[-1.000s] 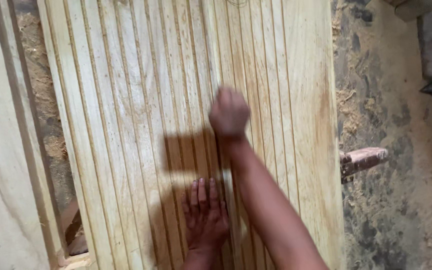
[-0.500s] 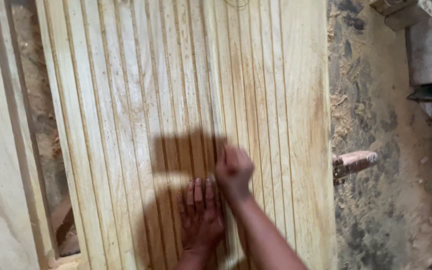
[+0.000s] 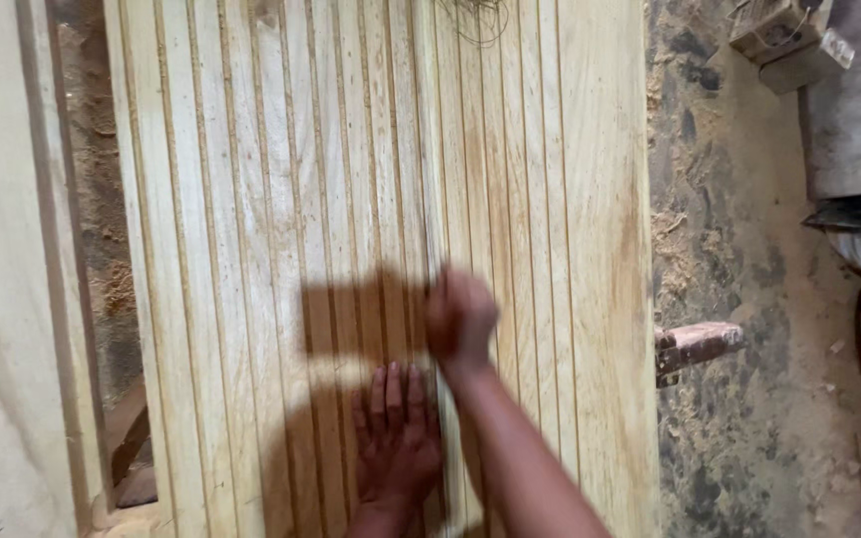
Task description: The person scrapes a large wooden panel with a small handheld tool, moving methodically across the surface to remove material. The person uses one hand to stabilize the panel while the other hand scrapes along the grain.
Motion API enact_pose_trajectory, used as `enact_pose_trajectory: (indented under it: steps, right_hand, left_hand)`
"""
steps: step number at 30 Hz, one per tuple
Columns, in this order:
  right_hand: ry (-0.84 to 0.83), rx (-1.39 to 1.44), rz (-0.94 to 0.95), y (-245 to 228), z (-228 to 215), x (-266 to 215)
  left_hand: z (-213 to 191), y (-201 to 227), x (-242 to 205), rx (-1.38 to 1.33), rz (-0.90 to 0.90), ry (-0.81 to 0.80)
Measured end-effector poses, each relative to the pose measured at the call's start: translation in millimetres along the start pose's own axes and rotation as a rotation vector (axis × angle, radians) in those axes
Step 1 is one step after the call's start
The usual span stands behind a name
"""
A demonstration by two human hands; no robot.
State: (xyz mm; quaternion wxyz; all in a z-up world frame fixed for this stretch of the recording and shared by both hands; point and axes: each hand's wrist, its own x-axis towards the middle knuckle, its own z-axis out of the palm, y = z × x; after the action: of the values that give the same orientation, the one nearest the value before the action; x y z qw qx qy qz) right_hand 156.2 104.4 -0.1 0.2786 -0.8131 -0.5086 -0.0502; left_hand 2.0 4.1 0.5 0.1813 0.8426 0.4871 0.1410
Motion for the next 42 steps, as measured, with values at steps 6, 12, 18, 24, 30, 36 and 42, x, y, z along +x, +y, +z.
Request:
enact_pose_trajectory:
  steps: [6,12,18,24,30,36,42]
  right_hand:
    - [-0.064,-0.1,0.037,18,54,86]
    - [0.124,-0.018,-0.089,-5,-9,-17]
    - [0.004,-0.068,0.047,16,37,48]
    - [0.028,-0.105,-0.037,31,53,99]
    - [0.002,0.072,-0.11,4,-22,-41]
    - [0.005,-0.096,-0.055,2,11,29]
    - [0.007,-0.053,0.003,3,18,37]
  left_hand:
    - [-9,5,-1,0.044,-0.004,-0.002]
    - [-7,-3,2,0.064,0.025,0.005]
    - [0,-3,1,0.033,0.003,-0.018]
    - [-8,0,0,0.015,0.015,-0.031]
    - [-4,-5,-4,0.012,0.011,-0.037]
    - [-6,-3,-1,0.0,0.005,-0.039]
    - [-8,-1,3,0.004,0.019,0.004]
